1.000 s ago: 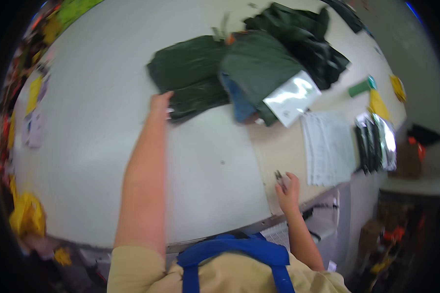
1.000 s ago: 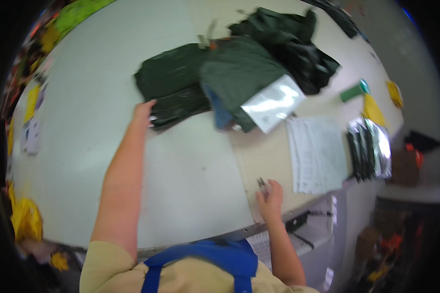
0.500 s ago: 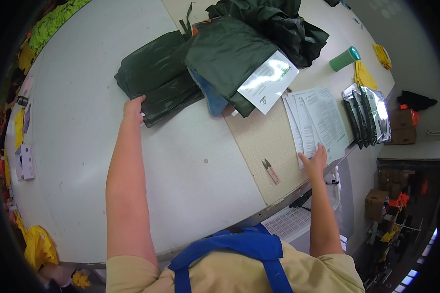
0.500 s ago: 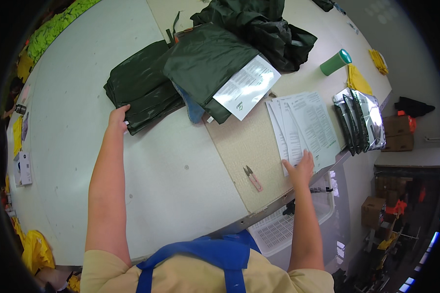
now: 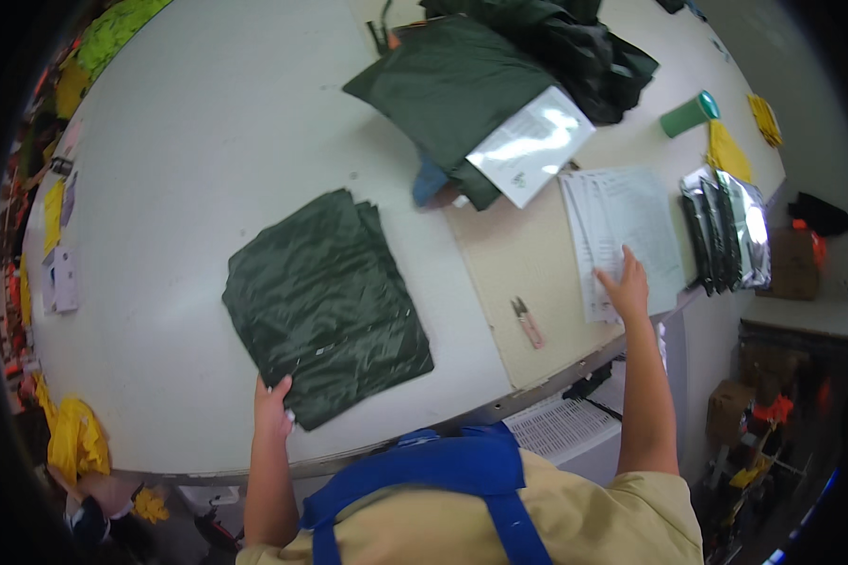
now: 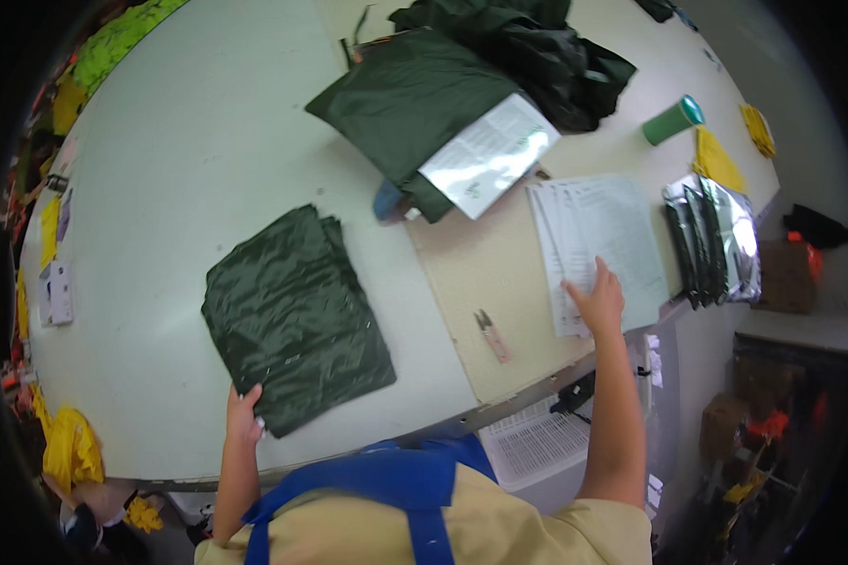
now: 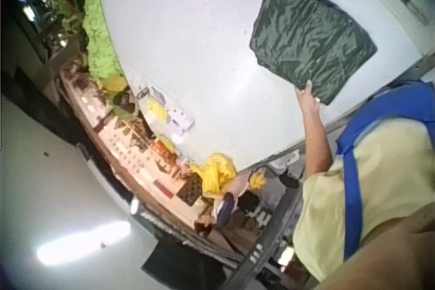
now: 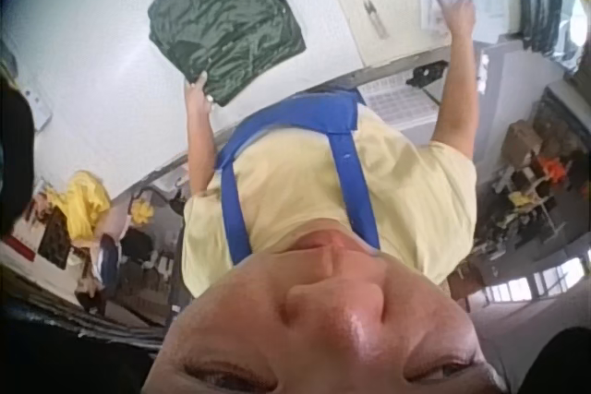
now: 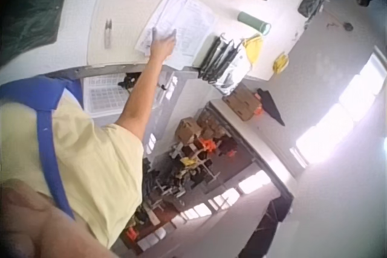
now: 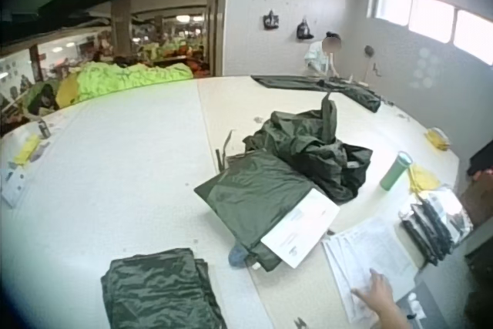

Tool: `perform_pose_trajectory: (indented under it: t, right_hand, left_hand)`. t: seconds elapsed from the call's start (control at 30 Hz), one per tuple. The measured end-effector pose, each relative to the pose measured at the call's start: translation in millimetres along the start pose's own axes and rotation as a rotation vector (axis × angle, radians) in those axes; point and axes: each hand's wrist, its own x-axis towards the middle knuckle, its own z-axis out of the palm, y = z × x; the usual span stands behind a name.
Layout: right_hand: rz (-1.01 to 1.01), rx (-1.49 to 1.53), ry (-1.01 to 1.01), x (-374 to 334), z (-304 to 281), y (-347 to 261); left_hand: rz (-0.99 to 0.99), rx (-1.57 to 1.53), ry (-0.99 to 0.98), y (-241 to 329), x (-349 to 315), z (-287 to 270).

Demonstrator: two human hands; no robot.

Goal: The person folds dark green garments and inserts them into green packaging bags, then places instruction sheets and labels inside. The person also handles yellow mailers and documents, organizing them on the table.

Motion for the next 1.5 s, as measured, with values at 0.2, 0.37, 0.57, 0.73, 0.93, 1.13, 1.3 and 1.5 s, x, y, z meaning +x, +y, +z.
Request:
perform_pose_trajectory:
  t: [0.2,0.37,0.57,0.73,0.93,1.13,1.3,1.5]
  right_hand:
    - [0.236,0.05,0.222,93,-13,129]
    - [0.329,0.277,-0.15,113,-37,151]
    - [0.287,-0.129,-0.201,78,-33,105]
    - [0.376,0.058,-0.108,65,-35,104]
    - [0.165,-0.045,-0.123,51,-37,87]
    - [0.273,0.357,-0.129,54,-30,83]
    - [0.343,0.655,-0.32,59,-37,96]
    - [0.238,0.961,-0.423,32,-33,93]
  left_hand:
    - [-0.066,-0.058,-0.034,-40,-39,-10]
    - [-0.11,-0.031,0.004,-36,-57,3]
    - [0.595,1.059,0.515,-29,-52,25]
    - [0.223,0.406,-0.572,-4,-81,226]
    - [0.02,0.503,-0.779,-79,-55,433]
    - [-0.2,0.2,-0.744,-86,-60,488]
    - [-0.244,0.41,-0.786,-82,-41,491]
    - [-0.143,0.307,-0.82,-88,-50,494]
